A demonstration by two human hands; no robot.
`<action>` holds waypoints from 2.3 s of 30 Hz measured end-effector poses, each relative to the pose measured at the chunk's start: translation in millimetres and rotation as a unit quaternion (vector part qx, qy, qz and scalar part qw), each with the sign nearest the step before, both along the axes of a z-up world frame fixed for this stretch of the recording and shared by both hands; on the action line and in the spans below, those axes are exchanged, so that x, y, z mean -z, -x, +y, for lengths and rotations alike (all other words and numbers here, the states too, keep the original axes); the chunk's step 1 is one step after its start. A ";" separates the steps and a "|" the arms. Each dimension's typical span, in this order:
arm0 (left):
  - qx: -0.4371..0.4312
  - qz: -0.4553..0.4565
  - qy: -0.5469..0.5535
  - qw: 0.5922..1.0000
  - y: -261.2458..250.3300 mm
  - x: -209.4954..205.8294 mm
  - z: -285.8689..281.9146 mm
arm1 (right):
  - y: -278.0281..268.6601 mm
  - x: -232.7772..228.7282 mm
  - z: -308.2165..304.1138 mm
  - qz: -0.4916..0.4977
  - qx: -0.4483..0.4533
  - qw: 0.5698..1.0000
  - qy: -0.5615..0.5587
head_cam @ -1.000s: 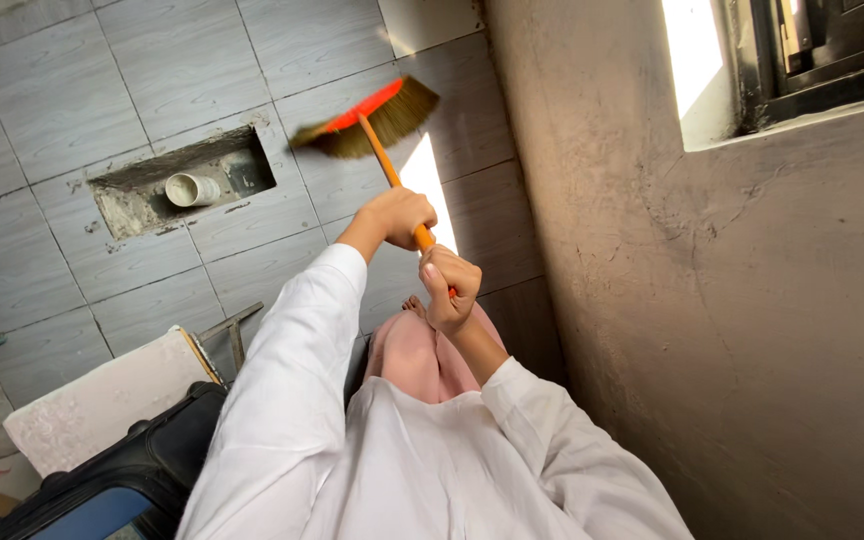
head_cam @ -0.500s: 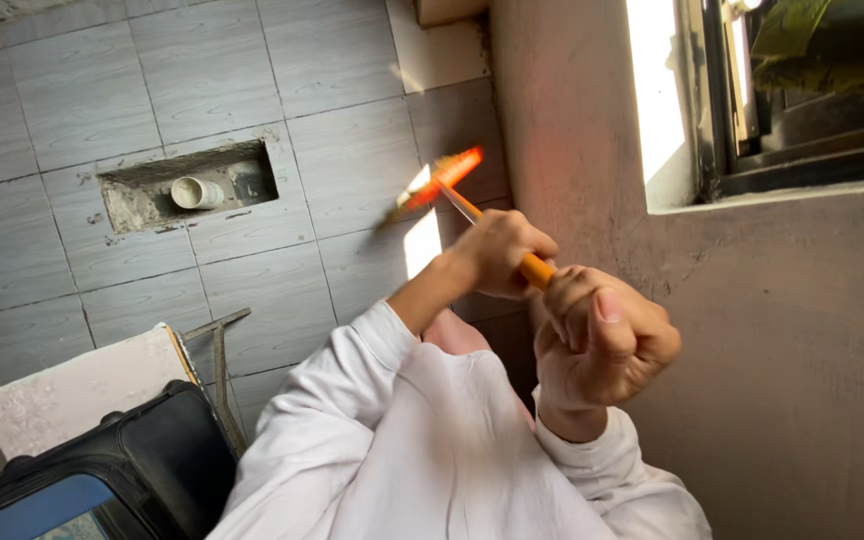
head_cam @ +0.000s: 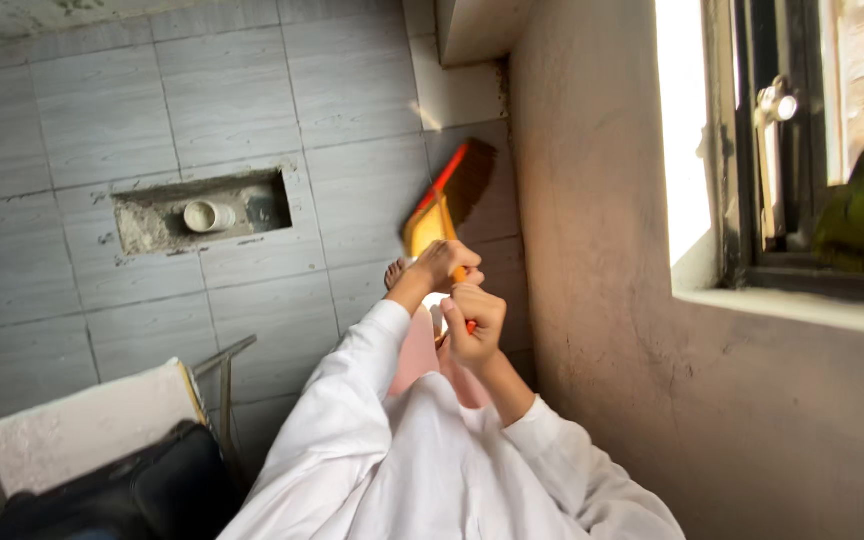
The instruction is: The person sweeps a tiled floor using a broom and dustpan, gathering debris into the dustpan. They move around the room, sweeping near a bed, a suitcase, and a doorway, and eventually walk out of the room with the collected dirt.
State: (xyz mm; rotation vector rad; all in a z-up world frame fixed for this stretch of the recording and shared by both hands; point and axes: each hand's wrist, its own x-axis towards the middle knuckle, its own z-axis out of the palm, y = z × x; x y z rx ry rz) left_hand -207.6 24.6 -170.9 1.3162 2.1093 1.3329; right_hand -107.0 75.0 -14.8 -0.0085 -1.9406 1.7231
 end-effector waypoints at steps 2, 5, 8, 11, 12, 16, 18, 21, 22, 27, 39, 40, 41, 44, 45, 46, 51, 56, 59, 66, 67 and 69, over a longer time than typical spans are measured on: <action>-0.024 0.016 0.032 0.999 32.8 11.3 -10.7 | 29.2 10.7 0.2 0.016 -0.012 1.000 0.010; -0.052 0.072 0.072 0.993 80.8 13.3 -21.8 | 76.0 10.3 0.1 0.021 -0.031 0.999 0.022; -0.057 0.108 0.068 0.990 126.6 -9.9 -27.7 | 118.1 -10.4 3.1 0.044 -0.058 0.996 0.048; -0.068 0.128 -0.001 0.989 147.3 -45.7 -21.8 | 140.3 -39.3 11.2 0.061 -0.045 0.996 0.055; -0.073 0.130 -0.027 0.988 148.4 -59.3 -16.1 | 143.5 -50.8 12.9 0.069 -0.028 0.995 0.068; -0.069 0.100 -0.129 0.984 142.9 -113.5 13.9 | 147.5 -106.5 26.0 0.103 0.018 0.986 0.126; -0.061 0.088 -0.167 0.980 141.6 -133.3 29.2 | 155.5 -131.0 38.0 0.118 0.006 0.988 0.098; -0.049 0.051 -0.220 0.973 150.8 -144.3 49.6 | 172.0 -154.9 46.1 0.072 -0.009 0.997 0.013; -0.043 0.030 -0.239 0.970 151.7 -141.3 54.1 | 175.8 -157.3 48.6 0.033 -0.034 0.998 -0.038; -0.022 -0.048 -0.204 0.977 187.3 -101.8 68.8 | 217.2 -108.7 73.6 -0.061 -0.224 0.948 -0.219; -0.076 -0.153 0.041 0.984 263.8 -75.6 60.4 | 290.8 -21.3 135.9 -0.083 -0.327 0.939 -0.060; -0.079 -0.094 0.065 0.990 269.9 -68.5 59.4 | 295.9 -23.0 135.6 -0.057 -0.340 0.937 -0.056; -0.098 -0.077 0.063 0.990 276.0 -62.6 58.0 | 301.8 -25.2 136.4 -0.056 -0.348 0.934 -0.051; -0.108 -0.028 0.081 0.991 286.2 -55.8 56.7 | 316.5 -31.6 148.9 -0.054 -0.357 0.931 -0.051; -0.103 -0.009 0.092 0.990 290.8 -58.7 59.3 | 318.4 -35.3 151.4 -0.049 -0.352 0.933 -0.062; -0.124 0.008 0.058 0.991 291.8 -63.5 63.7 | 317.7 -39.8 153.2 -0.048 -0.349 0.934 -0.068; -0.213 0.063 -0.033 0.974 297.4 -118.3 101.6 | 328.3 -95.9 172.2 -0.037 -0.262 0.964 -0.021; -0.177 0.009 -0.092 0.980 299.0 -164.4 148.6 | 339.6 -168.6 190.5 -0.057 -0.189 0.980 0.024; -0.185 0.027 -0.110 0.976 297.2 -159.9 175.9 | 350.6 -174.4 199.6 -0.057 -0.169 0.984 0.019; -0.169 -0.049 -0.079 0.981 301.5 -90.9 198.5 | 370.7 -76.7 215.7 -0.031 -0.209 0.967 -0.143; -0.152 -0.109 -0.042 0.981 308.7 -81.2 189.5 | 375.8 -58.3 209.7 -0.021 -0.238 0.962 -0.130; -0.127 -0.177 0.017 0.976 314.3 -69.9 179.7 | 374.6 -40.2 207.3 -0.003 -0.274 0.957 -0.096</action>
